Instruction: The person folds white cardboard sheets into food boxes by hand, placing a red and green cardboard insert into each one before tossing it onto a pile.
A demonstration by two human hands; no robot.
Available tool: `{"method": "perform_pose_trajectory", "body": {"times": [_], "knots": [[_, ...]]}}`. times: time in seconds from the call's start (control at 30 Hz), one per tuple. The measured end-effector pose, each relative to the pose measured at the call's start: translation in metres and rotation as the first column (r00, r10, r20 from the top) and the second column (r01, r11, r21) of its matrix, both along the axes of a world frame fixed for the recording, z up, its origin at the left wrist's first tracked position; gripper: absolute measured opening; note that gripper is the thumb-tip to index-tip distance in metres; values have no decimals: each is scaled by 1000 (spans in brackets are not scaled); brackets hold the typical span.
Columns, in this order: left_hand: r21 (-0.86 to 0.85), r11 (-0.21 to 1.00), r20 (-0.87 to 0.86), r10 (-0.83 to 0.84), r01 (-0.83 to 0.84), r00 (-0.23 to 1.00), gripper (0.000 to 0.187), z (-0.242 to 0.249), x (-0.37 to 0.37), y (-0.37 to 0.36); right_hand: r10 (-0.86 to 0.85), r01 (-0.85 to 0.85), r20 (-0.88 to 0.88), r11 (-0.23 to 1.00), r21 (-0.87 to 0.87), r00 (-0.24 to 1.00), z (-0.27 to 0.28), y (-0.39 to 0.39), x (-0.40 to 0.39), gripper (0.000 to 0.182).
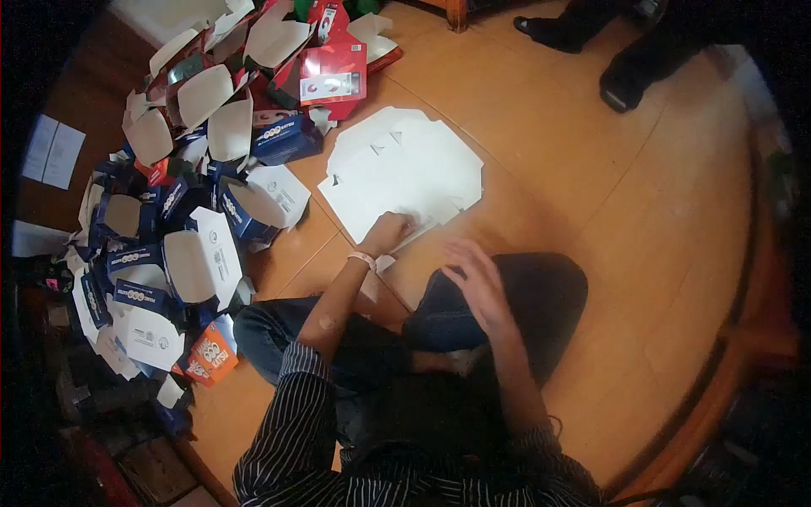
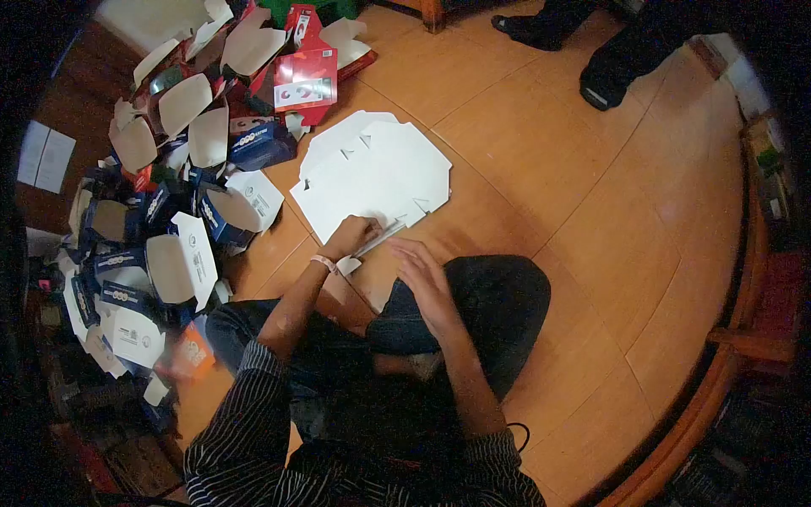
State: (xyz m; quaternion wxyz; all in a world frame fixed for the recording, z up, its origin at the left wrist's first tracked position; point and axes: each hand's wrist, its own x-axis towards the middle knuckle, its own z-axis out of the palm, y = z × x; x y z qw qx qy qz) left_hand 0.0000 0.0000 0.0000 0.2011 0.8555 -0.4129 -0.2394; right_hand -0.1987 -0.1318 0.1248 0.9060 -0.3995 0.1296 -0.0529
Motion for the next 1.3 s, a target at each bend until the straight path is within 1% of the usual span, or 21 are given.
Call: {"method": "perform_pose_trajectory", "body": {"times": [0.07,0.1,0.2,0.33,0.37,0.43,0.47,0.53,0.57,0.63,0.73,0.77,0.83,0.87,0.93,0.97,1.03,1.07,1.17,1.2,1.3], "knots": [[-77,995,-10,67,-68,998,21,-2,6,2,42,-87,-250,982,-169,967,-23,12,11,32],[-59,996,6,63,-62,998,21,-1,13,12,42,-79,-234,985,-152,971,-41,25,14,32],[-152,987,-391,-13,-50,920,23,-8,16,13,8,-43,-60,776,-629,998,-76,30,10,31],[-207,967,-661,-27,-147,750,30,-6,23,22,25,-95,-106,675,-732,994,-81,31,13,33],[-209,966,-664,-26,-152,747,30,-11,22,23,28,-100,-110,672,-733,994,-83,31,13,33],[-210,977,-204,-68,25,977,29,-15,14,28,64,-114,-95,649,-752,993,-85,34,12,34],[-212,977,-206,-57,12,977,29,-16,10,31,75,-123,-98,645,-754,992,-86,33,12,34],[-79,996,250,-24,45,968,25,-3,1,36,72,-141,-125,673,-726,990,-83,32,12,36],[-81,996,252,-17,38,968,25,7,3,39,79,-144,-123,671,-728,989,-83,33,13,36],[-226,917,161,368,-328,916,19,49,5,42,11,-72,-91,711,-700,996,-85,31,14,37],[-500,813,-28,331,-300,943,14,108,-8,49,-259,223,25,775,-591,966,-81,39,26,37],[-503,807,-28,342,-309,939,14,126,-19,54,-248,215,27,775,-594,968,-70,37,30,37],[-460,872,-194,86,-168,977,13,154,-44,66,-365,414,262,441,-796,893,-31,32,42,40],[-459,871,-194,95,-176,976,13,159,-57,73,-358,410,262,446,-796,896,-24,30,43,40],[-443,849,-317,153,-289,936,19,164,-77,87,-260,468,402,291,-834,878,-13,28,46,36],[-434,847,-324,171,-307,931,19,165,-82,94,-248,456,393,305,-836,885,-9,32,46,36],[-236,792,-657,297,-563,693,14,164,-97,105,30,346,398,437,-830,917,5,40,43,30],[-318,761,-701,213,-566,681,15,165,-104,109,65,278,315,328,-903,947,15,44,40,23],[-284,753,-808,145,-593,571,16,162,-112,117,342,79,217,374,-924,914,27,54,32,22],[-289,783,-802,116,-552,586,17,164,-113,120,398,27,147,292,-956,905,25,57,27,18],[-228,815,-775,179,-533,606,16,167,-115,127,370,-6,101,279,-960,924,25,55,24,16]]}}
